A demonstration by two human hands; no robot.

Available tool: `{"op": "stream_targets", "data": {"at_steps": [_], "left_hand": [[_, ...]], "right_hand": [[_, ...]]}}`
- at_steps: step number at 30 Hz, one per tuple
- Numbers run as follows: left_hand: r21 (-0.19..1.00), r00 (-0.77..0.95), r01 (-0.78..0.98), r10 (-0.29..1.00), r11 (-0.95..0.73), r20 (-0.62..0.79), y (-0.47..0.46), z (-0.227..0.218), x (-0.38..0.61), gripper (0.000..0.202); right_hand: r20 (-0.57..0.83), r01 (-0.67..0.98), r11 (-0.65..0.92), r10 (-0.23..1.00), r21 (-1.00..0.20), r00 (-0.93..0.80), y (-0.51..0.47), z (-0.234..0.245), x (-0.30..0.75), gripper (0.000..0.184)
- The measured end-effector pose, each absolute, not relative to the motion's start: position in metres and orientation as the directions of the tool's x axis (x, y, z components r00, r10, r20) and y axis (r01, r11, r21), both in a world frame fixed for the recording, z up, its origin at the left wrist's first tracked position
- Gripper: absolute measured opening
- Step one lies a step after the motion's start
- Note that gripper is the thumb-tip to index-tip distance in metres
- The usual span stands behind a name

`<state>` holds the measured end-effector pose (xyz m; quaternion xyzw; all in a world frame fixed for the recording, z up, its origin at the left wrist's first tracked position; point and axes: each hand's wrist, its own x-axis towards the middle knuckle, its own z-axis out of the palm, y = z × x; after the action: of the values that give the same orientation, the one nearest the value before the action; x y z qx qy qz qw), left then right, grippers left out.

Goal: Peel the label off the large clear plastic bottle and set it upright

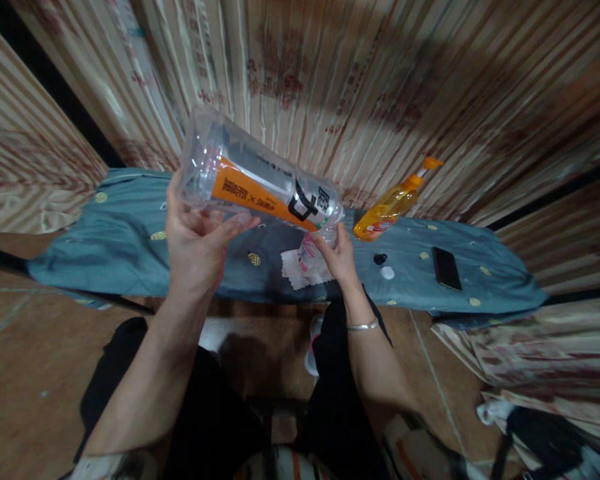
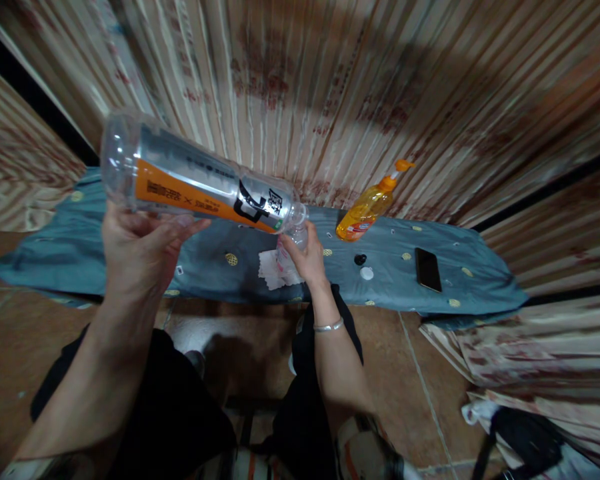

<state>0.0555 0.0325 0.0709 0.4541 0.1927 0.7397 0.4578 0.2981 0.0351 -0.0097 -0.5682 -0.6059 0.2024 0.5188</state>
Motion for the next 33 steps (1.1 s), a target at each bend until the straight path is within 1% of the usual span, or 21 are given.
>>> {"op": "stream_targets", "data": {"at_steps": [7,14,25,33], "left_hand": [[0.705,-0.163,-0.491,0.849,-0.511,0.502,0.0333,0.0689,0.0549,0.066],[0.723,-0.146,-0.484,0.860,-0.493,0.488,0.0330,0.0685,0.0525,0.072],[0.705,-0.155,-0.511,0.859,-0.492,0.488,0.0311,0.0699,0.0543,0.066],[0.709,-0.156,-0.523,0.871,-0.472,0.465,0.0290,0.0717,0.0537,0.075]], "right_hand": [[0.393,0.471,0.267,0.900,-0.841,0.191,0.0346,-0.0086,0.2973,0.054],[0.389,0.475,0.263,0.901,-0.840,0.190,0.0342,-0.0083,0.2976,0.054],[0.402,0.484,0.266,0.893,-0.834,0.202,0.0352,-0.0090,0.2979,0.056],[0.397,0.478,0.265,0.896,-0.838,0.199,0.0340,-0.0075,0.2969,0.055]]}}
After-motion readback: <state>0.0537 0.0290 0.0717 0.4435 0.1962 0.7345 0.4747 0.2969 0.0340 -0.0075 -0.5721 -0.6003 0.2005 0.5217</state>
